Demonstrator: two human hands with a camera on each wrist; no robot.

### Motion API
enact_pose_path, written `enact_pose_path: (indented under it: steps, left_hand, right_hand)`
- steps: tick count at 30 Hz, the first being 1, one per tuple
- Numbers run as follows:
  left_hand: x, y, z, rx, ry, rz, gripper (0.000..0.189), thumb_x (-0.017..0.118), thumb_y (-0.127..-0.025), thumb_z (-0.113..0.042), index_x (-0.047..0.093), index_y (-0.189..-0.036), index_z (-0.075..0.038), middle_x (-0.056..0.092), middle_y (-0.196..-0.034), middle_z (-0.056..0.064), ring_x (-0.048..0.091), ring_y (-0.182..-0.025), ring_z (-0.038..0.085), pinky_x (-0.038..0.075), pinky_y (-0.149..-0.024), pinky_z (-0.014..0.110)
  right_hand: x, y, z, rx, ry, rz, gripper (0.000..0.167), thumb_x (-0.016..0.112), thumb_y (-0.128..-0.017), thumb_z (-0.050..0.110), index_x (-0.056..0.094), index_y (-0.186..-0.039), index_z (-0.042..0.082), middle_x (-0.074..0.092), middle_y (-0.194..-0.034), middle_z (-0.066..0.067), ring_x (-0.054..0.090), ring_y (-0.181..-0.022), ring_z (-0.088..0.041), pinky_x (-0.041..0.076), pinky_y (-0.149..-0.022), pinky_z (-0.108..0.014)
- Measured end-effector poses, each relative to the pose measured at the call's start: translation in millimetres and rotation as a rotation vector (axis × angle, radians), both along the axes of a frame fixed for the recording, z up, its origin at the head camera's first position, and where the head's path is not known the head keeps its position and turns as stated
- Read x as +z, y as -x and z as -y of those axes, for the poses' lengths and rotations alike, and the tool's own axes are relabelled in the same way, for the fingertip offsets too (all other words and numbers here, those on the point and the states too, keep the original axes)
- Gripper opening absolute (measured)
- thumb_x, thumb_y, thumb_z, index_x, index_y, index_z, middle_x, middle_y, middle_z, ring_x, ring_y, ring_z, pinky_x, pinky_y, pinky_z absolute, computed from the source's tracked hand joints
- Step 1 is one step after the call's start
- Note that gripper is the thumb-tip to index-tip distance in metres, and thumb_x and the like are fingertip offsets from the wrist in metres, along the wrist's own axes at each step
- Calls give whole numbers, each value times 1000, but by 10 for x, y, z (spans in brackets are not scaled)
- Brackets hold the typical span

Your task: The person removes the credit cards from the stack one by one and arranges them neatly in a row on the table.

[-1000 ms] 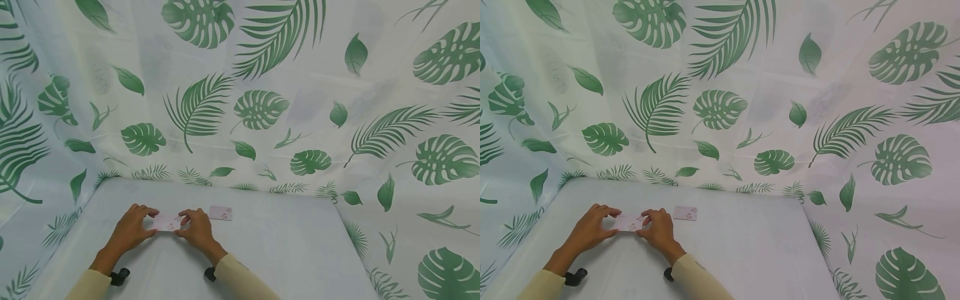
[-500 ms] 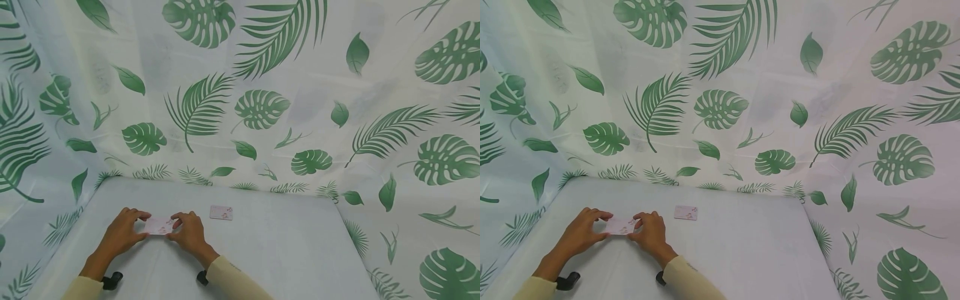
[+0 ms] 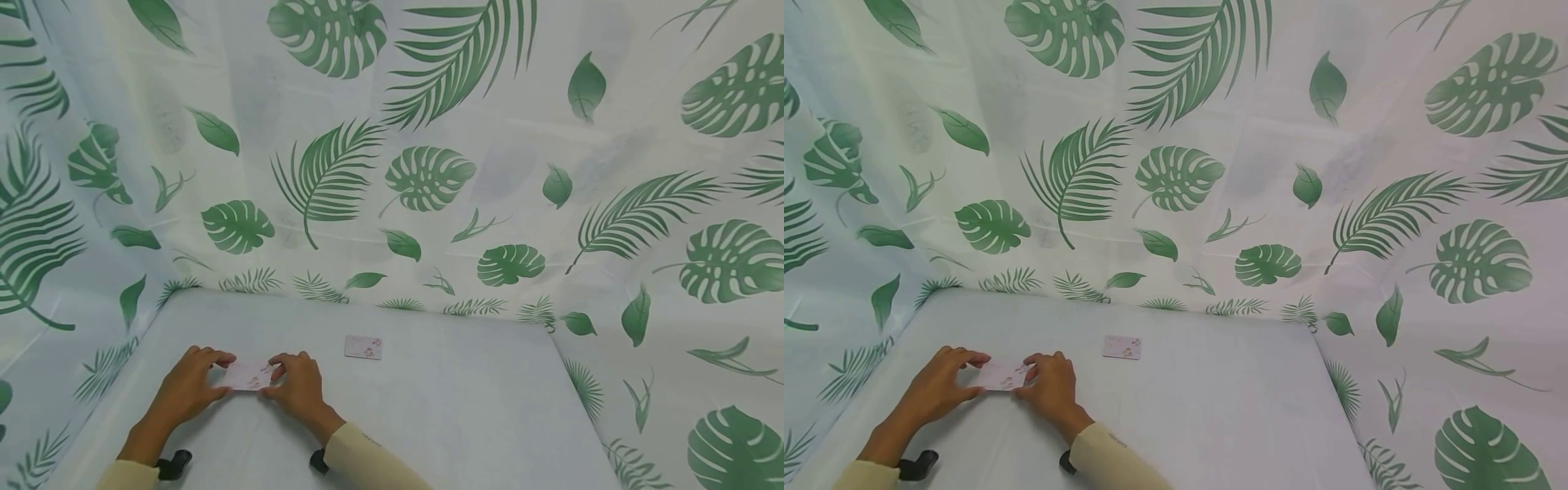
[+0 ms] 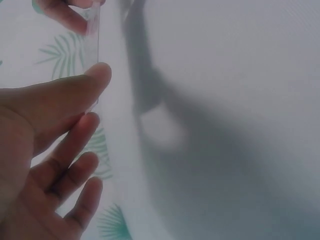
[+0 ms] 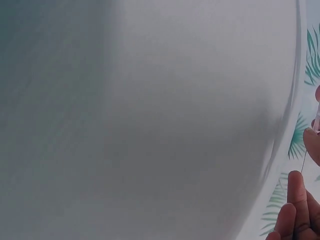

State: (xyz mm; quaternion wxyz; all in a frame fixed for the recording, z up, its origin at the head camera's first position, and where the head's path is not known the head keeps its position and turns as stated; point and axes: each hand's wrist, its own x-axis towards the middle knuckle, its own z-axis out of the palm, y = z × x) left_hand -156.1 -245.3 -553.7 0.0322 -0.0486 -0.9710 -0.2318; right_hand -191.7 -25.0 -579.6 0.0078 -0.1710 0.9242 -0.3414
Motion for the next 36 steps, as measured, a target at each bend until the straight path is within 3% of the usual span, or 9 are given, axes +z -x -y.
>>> enact_pose_path:
  steps: [11,19,36]
  left_hand:
    - [-18,-64,133,28,-8,67,58,96,-74,-16,73,-126,-6,72,-109,7,55,-104,28,52,-91,55]
    - [-65,-98,226,31,-8,71,57,97,-73,-16,73,-124,-5,71,-104,4,56,-102,28,51,-89,53]
    - [-121,-97,366,62,-25,158,58,96,-74,-15,72,-126,-4,71,-102,3,56,-105,31,50,-91,58]
  right_hand:
    - [-26,-53,174,-9,-60,31,49,99,-74,32,79,-118,24,64,-75,20,45,-79,1,40,-77,-17]
    - [-26,-104,250,22,-78,26,48,98,-76,29,79,-120,24,67,-80,22,45,-80,2,38,-76,-15]
    - [-26,-158,413,15,-92,36,47,99,-75,26,79,-118,22,63,-75,21,42,-77,2,35,-72,-14]
